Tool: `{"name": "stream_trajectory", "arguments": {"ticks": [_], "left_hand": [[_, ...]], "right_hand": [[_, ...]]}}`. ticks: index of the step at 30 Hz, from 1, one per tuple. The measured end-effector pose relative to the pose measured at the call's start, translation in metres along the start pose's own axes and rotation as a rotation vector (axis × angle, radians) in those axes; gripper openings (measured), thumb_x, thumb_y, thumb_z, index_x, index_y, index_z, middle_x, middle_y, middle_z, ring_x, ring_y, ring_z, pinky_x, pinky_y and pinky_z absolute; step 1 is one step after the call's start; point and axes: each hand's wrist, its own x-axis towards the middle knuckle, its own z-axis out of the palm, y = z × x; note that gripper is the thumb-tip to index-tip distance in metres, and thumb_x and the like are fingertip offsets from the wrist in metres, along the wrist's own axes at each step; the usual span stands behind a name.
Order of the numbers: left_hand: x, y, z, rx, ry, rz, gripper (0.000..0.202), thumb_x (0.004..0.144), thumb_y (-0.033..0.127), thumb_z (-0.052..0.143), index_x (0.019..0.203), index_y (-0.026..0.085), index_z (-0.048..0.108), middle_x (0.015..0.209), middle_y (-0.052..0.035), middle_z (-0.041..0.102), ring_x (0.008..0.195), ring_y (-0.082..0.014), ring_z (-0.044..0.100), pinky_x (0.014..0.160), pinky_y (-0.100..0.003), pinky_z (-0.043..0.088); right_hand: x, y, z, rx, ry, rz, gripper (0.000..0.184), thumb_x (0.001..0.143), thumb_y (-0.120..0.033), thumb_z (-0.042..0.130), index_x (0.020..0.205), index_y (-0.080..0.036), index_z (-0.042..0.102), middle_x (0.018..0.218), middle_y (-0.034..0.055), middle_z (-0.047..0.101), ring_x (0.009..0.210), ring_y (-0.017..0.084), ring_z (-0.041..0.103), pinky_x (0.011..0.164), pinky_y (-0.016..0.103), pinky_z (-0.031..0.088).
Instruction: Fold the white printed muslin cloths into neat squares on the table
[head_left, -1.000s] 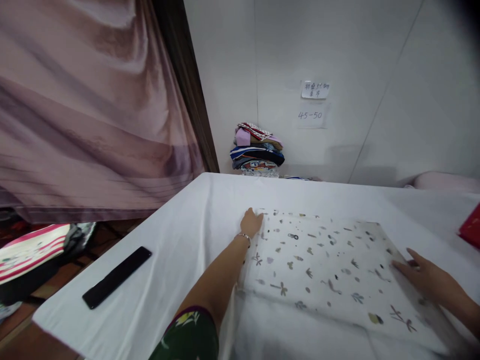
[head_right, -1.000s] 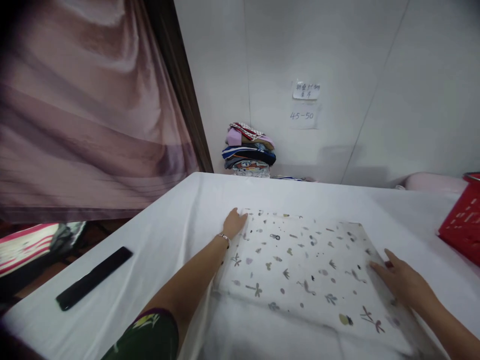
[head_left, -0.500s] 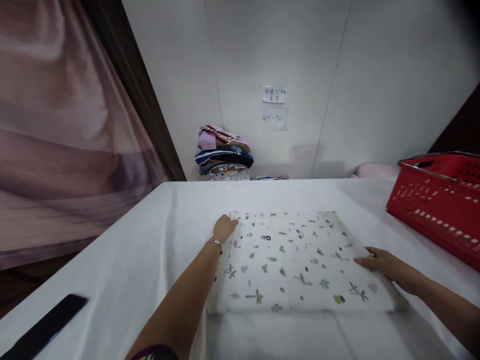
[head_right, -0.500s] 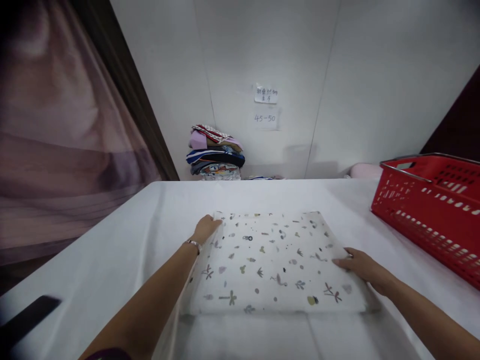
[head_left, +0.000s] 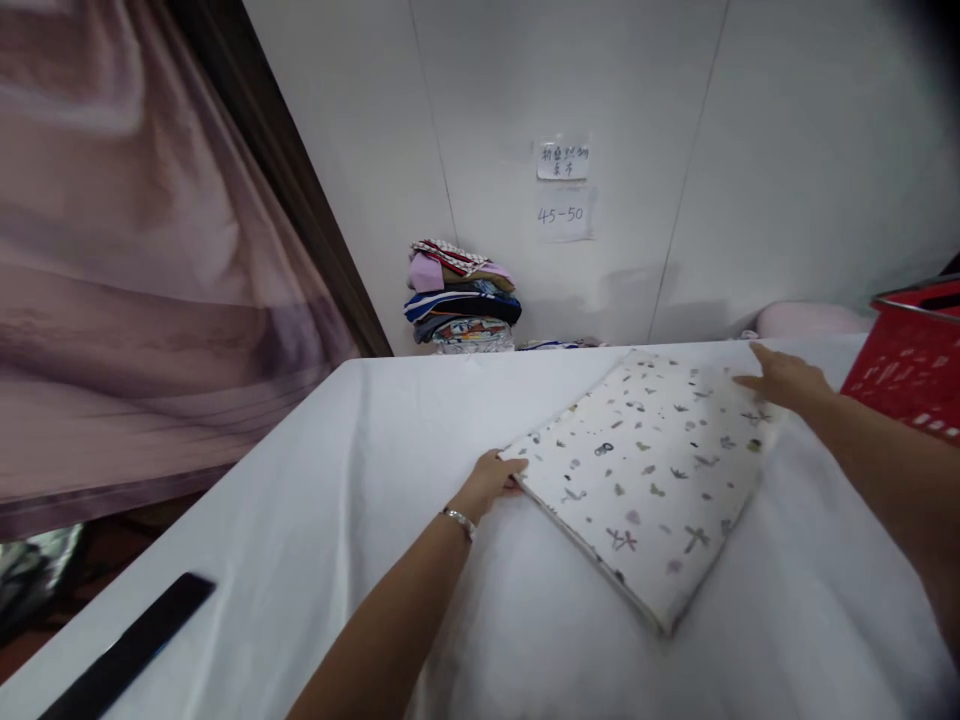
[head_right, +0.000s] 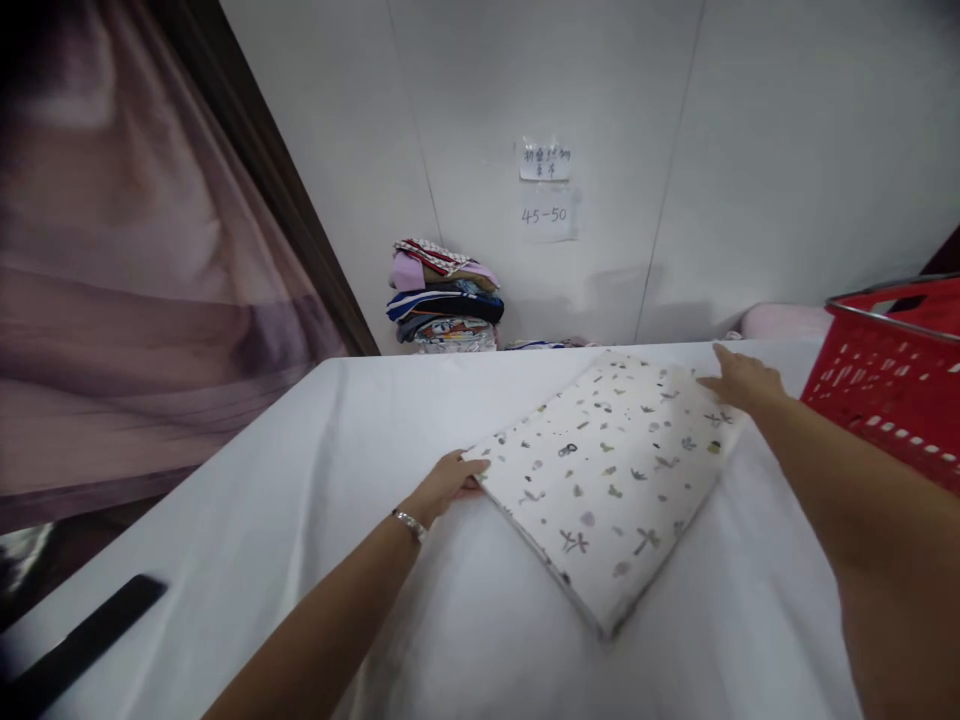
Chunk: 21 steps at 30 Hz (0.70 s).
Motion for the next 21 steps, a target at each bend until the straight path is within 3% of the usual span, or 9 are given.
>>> {"name": "stream_trajectory", "arguments": {"ticks": [3, 6, 8, 11, 13, 17, 21], "left_hand": [[-0.001, 0.001, 0.003, -0.032, -0.008, -0.031, 0.033, 0.069, 0.026, 0.071, 0.093, 0.012, 0.054, 0.076, -0.0071, 0.066, 0.062, -0.0158, 0.063, 0.063, -0.03, 0.055], [0.001, 0.003, 0.0, -0.057, -0.028, -0.048, 0.029, 0.073, 0.032, 0.068, 0.088, 0.011, 0.057, 0.073, -0.0079, 0.066, 0.062, -0.0163, 0.063, 0.064, -0.029, 0.055], [0.003, 0.003, 0.001, -0.066, -0.008, -0.048, 0.029, 0.072, 0.034, 0.069, 0.086, 0.011, 0.058, 0.07, -0.0069, 0.065, 0.062, -0.0165, 0.063, 0.063, -0.028, 0.054], [0.005, 0.003, 0.007, -0.064, 0.063, -0.041, 0.029, 0.069, 0.033, 0.071, 0.086, 0.013, 0.058, 0.063, -0.0034, 0.063, 0.061, -0.0163, 0.062, 0.062, -0.027, 0.053], [0.004, 0.003, 0.011, -0.061, 0.098, -0.029, 0.027, 0.069, 0.031, 0.072, 0.085, 0.014, 0.057, 0.06, -0.0018, 0.062, 0.062, -0.0164, 0.062, 0.061, -0.027, 0.052], [-0.006, 0.005, 0.014, -0.057, 0.137, 0.02, 0.023, 0.07, 0.027, 0.07, 0.081, 0.013, 0.056, 0.057, -0.0004, 0.058, 0.063, -0.0164, 0.061, 0.061, -0.027, 0.051], [-0.027, 0.004, 0.006, -0.032, 0.132, 0.091, 0.021, 0.072, 0.027, 0.068, 0.079, 0.013, 0.055, 0.062, -0.0014, 0.06, 0.061, -0.0139, 0.06, 0.061, -0.025, 0.051]], "right_hand": [[-0.028, -0.018, 0.034, -0.2, -0.044, -0.015, 0.039, 0.071, -0.035, 0.065, 0.103, -0.013, 0.062, 0.115, 0.023, 0.058, 0.098, 0.035, 0.058, 0.082, 0.048, 0.042], [-0.098, -0.049, 0.063, -0.19, -0.149, -0.06, 0.04, 0.081, -0.041, 0.053, 0.112, -0.019, 0.06, 0.118, 0.0148, 0.06, 0.084, 0.03, 0.063, 0.074, 0.044, 0.049], [-0.156, -0.073, 0.073, -0.16, -0.185, -0.09, 0.04, 0.084, -0.045, 0.047, 0.113, -0.02, 0.06, 0.118, 0.0129, 0.06, 0.09, 0.031, 0.063, 0.072, 0.043, 0.052], [-0.235, -0.107, 0.078, -0.127, -0.32, -0.326, 0.041, 0.088, -0.043, 0.043, 0.124, -0.026, 0.053, 0.126, 0.0071, 0.055, 0.109, 0.028, 0.055, 0.084, 0.041, 0.05], [-0.27, -0.12, 0.079, -0.213, -0.346, -0.46, 0.048, 0.086, -0.046, 0.049, 0.13, -0.027, 0.047, 0.132, 0.0065, 0.05, 0.118, 0.029, 0.048, 0.097, 0.048, 0.041], [-0.296, -0.122, 0.078, -0.332, -0.348, -0.609, 0.058, 0.082, -0.049, 0.053, 0.133, -0.023, 0.043, 0.137, 0.0102, 0.045, 0.124, 0.029, 0.042, 0.101, 0.052, 0.035], [-0.303, -0.116, 0.069, -0.303, -0.293, -0.693, 0.045, 0.084, -0.04, 0.053, 0.124, -0.02, 0.051, 0.13, 0.0117, 0.051, 0.12, 0.027, 0.046, 0.096, 0.045, 0.04]]}}
